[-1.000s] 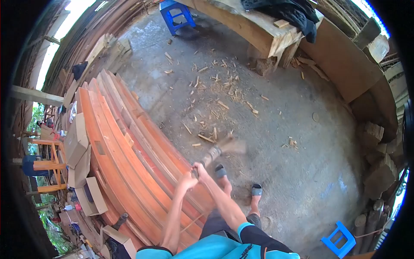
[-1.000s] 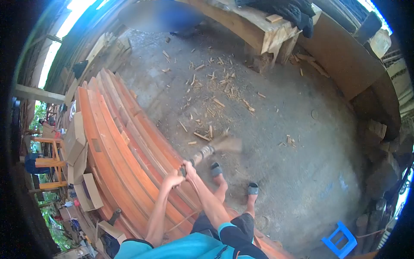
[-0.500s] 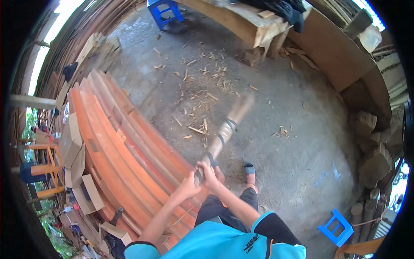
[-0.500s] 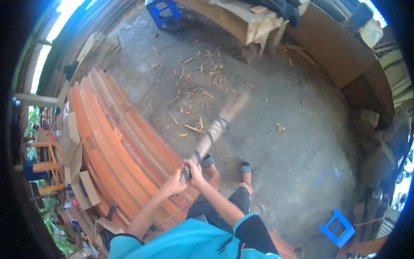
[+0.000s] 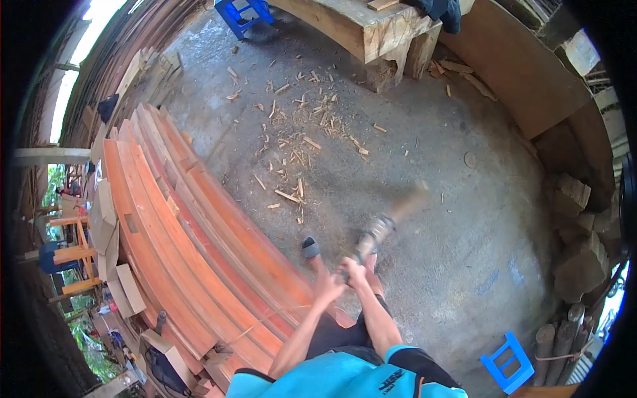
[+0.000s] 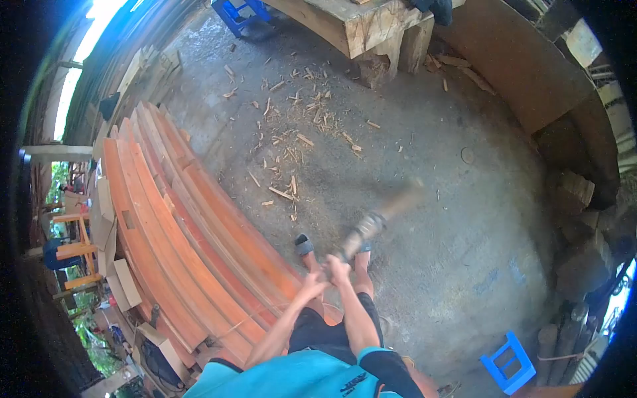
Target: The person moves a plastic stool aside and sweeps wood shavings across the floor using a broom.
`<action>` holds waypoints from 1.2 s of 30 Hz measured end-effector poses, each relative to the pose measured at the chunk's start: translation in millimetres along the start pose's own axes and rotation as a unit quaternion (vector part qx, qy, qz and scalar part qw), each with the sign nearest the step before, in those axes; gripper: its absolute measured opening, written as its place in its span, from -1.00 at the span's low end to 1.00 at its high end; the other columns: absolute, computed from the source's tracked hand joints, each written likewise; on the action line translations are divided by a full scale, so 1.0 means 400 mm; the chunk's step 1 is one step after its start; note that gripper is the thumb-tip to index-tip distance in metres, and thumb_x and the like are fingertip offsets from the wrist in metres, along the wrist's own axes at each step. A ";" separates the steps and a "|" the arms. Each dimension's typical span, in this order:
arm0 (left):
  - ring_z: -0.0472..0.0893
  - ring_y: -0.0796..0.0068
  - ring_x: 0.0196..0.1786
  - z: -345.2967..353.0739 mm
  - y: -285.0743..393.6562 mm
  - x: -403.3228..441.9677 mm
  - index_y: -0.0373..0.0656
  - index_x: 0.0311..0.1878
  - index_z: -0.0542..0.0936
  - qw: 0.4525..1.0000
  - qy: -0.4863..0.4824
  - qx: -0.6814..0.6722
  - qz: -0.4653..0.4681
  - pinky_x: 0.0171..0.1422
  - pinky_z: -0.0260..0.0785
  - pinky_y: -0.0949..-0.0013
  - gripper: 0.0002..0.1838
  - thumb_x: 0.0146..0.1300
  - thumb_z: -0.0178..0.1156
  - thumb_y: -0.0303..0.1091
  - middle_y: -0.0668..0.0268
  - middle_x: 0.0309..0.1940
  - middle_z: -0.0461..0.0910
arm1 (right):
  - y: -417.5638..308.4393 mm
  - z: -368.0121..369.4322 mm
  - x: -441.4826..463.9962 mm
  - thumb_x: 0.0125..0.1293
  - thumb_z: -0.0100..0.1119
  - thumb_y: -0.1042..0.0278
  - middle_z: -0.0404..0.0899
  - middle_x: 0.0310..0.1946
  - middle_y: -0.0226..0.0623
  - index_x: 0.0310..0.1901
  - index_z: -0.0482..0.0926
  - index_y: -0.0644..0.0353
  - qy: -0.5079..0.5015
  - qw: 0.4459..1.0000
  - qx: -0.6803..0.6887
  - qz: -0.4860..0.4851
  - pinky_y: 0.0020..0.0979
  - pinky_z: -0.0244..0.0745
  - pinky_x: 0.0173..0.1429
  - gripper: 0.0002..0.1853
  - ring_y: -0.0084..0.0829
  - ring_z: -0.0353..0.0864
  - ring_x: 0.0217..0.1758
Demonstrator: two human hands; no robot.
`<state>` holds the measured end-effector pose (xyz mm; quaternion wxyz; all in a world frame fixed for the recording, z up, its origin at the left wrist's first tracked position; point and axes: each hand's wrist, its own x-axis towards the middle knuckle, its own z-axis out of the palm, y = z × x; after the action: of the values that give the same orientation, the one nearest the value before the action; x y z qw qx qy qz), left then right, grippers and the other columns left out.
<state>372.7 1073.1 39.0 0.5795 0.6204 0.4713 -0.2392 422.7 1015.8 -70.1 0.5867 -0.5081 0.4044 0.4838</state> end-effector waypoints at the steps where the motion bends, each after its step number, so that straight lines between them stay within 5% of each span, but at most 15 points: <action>1: 0.40 0.61 -0.67 -0.016 -0.005 -0.007 -0.26 -0.40 0.44 0.998 0.059 -0.017 -0.010 -0.63 0.21 0.51 -0.81 -0.13 0.06 -0.39 0.33 -0.71 0.41 | -0.036 0.068 -0.031 -0.19 0.09 0.43 0.40 -0.70 -0.24 -0.62 0.41 0.33 -0.039 0.996 -0.082 -0.015 -0.44 0.35 -0.59 -0.86 -0.43 0.43 -0.65; 4: 0.39 0.61 -0.68 0.014 0.053 0.079 -0.24 -0.38 0.40 0.954 0.255 -0.147 0.060 -0.67 0.19 0.52 -0.83 -0.11 0.04 -0.44 0.34 -0.71 0.39 | -0.186 0.205 -0.052 -0.29 0.10 0.45 0.37 -0.82 -0.28 -0.83 0.39 0.30 -0.151 0.953 -0.250 -0.074 -0.48 0.29 -0.66 -0.84 -0.49 0.39 -0.74; 6: 0.41 0.51 -0.68 -0.041 0.115 0.111 -0.28 -0.33 0.34 0.940 0.253 -0.224 0.051 -0.68 0.21 0.45 -0.75 -0.13 0.05 -0.41 0.26 -0.63 0.41 | -0.226 0.293 -0.023 -0.28 0.15 0.41 0.40 -0.78 -0.28 -0.78 0.43 0.29 -0.162 0.907 -0.369 -0.121 -0.49 0.30 -0.65 -0.84 -0.49 0.41 -0.72; 9: 0.42 0.45 -0.69 -0.121 0.050 0.092 -0.32 -0.27 0.30 0.951 0.273 -0.135 0.056 -0.69 0.22 0.42 -0.68 -0.13 0.07 -0.40 0.24 -0.64 0.42 | -0.194 0.361 -0.091 -0.17 0.12 0.45 0.43 -0.71 -0.28 -0.64 0.44 0.32 -0.229 0.944 -0.238 -0.012 -0.51 0.35 -0.59 -0.88 -0.50 0.42 -0.67; 14: 0.36 0.60 -0.78 -0.181 0.148 -0.177 -0.24 -0.34 0.33 0.995 0.077 -0.054 0.045 -0.78 0.16 0.53 -0.77 -0.12 0.07 -0.44 0.32 -0.73 0.38 | -0.142 0.238 -0.272 -0.09 0.06 0.46 0.41 -0.62 -0.32 -0.52 0.42 0.26 -0.256 0.966 -0.039 0.008 -0.51 0.35 -0.42 -0.92 -0.51 0.40 -0.56; 16: 0.38 0.57 -0.79 -0.152 0.177 -0.198 -0.21 -0.09 0.27 0.999 -0.008 0.013 -0.041 -0.79 0.18 0.55 -0.53 -0.12 0.12 -0.30 0.29 -0.73 0.41 | -0.147 0.154 -0.303 -0.09 0.04 0.46 0.41 -0.56 -0.32 -0.49 0.41 0.27 -0.194 0.981 0.012 0.011 -0.49 0.35 -0.39 -0.90 -0.49 0.40 -0.53; 18: 0.37 0.58 -0.78 -0.097 0.205 -0.171 -0.20 -0.18 0.33 0.995 -0.085 -0.011 -0.053 -0.79 0.14 0.58 -0.61 -0.13 0.11 -0.29 0.31 -0.74 0.41 | -0.133 0.052 -0.256 -0.09 0.03 0.41 0.41 -0.54 -0.30 -0.47 0.41 0.28 -0.094 0.995 0.032 -0.019 -0.45 0.36 -0.39 -0.86 -0.45 0.41 -0.53; 21: 0.38 0.54 -0.77 0.010 0.244 -0.056 -0.23 -0.62 0.40 0.976 -0.215 0.036 0.003 -0.77 0.18 0.51 -0.83 -0.16 0.07 -0.31 0.32 -0.80 0.38 | -0.179 -0.092 -0.197 -0.08 0.00 0.31 0.39 -0.56 -0.28 -0.47 0.38 0.25 0.036 0.997 0.021 -0.069 -0.39 0.36 -0.43 -0.82 -0.39 0.41 -0.53; 25: 0.38 0.54 -0.79 0.099 0.317 0.100 -0.30 -0.64 0.44 0.946 -0.284 0.156 0.001 -0.75 0.19 0.51 -0.78 -0.21 0.09 -0.29 0.27 -0.79 0.41 | -0.271 -0.194 -0.116 -0.04 -0.02 0.28 0.38 -0.61 -0.25 -0.47 0.38 0.22 -0.050 0.988 0.142 0.039 -0.31 0.41 -0.43 -0.82 -0.33 0.43 -0.53; 26: 0.39 0.53 -0.77 0.084 0.329 0.137 -0.30 -0.66 0.43 0.941 -0.290 0.172 0.016 -0.74 0.20 0.50 -0.77 -0.21 0.09 -0.28 0.26 -0.79 0.41 | -0.254 -0.199 -0.035 -0.04 -0.03 0.24 0.35 -0.63 -0.26 -0.48 0.36 0.21 0.016 0.980 0.198 0.006 -0.27 0.40 -0.46 -0.80 -0.30 0.42 -0.51; 29: 0.40 0.51 -0.76 -0.062 0.361 0.234 -0.29 -0.72 0.43 0.943 -0.304 0.133 0.022 -0.72 0.19 0.47 -0.74 -0.20 0.08 -0.24 0.27 -0.80 0.41 | -0.285 -0.061 0.084 -0.08 -0.09 0.23 0.36 -0.62 -0.20 -0.46 0.33 0.23 -0.041 0.993 0.048 0.103 -0.18 0.36 -0.53 -0.77 -0.24 0.40 -0.59; 31: 0.38 0.53 -0.76 -0.202 0.305 0.312 -0.27 -0.66 0.46 0.970 -0.227 0.092 -0.002 -0.71 0.18 0.46 -0.71 -0.19 0.12 -0.18 0.28 -0.80 0.41 | -0.281 0.160 0.146 -0.10 -0.07 0.30 0.38 -0.54 -0.25 -0.46 0.38 0.21 -0.041 0.997 0.025 0.058 -0.37 0.36 -0.37 -0.82 -0.36 0.40 -0.48; 32: 0.40 0.54 -0.75 -0.299 0.310 0.290 -0.23 -0.61 0.48 0.990 -0.025 0.125 0.056 -0.71 0.19 0.47 -0.68 -0.19 0.14 -0.12 0.29 -0.79 0.41 | -0.275 0.299 0.143 -0.13 0.02 0.28 0.42 -0.53 -0.27 -0.43 0.42 0.23 -0.043 0.998 -0.037 0.033 -0.40 0.35 -0.38 -0.78 -0.41 0.41 -0.47; 33: 0.41 0.55 -0.75 -0.427 0.363 0.267 -0.21 -0.54 0.48 0.998 -0.045 0.022 -0.046 -0.71 0.21 0.46 -0.70 -0.17 0.13 -0.13 0.28 -0.77 0.43 | -0.285 0.451 0.140 -0.17 0.11 0.26 0.45 -0.52 -0.29 -0.41 0.46 0.25 -0.048 0.994 -0.099 0.006 -0.44 0.33 -0.38 -0.72 -0.46 0.41 -0.45; 36: 0.44 0.04 -0.22 -0.622 0.417 0.340 -0.23 -0.05 0.28 0.984 0.171 0.048 -0.021 -0.20 0.28 0.19 -0.52 -0.12 0.03 -0.28 -0.08 -0.36 0.45 | -0.396 0.841 0.105 -0.17 0.08 0.35 0.42 -0.64 -0.35 -0.57 0.45 0.20 -0.160 0.977 -0.137 -0.014 -0.51 0.27 -0.58 -0.88 -0.53 0.36 -0.62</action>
<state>514.3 1369.1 60.0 0.4546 0.6696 0.5640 -0.1640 580.7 1352.2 -25.5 0.5750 -0.5058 0.2280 0.6013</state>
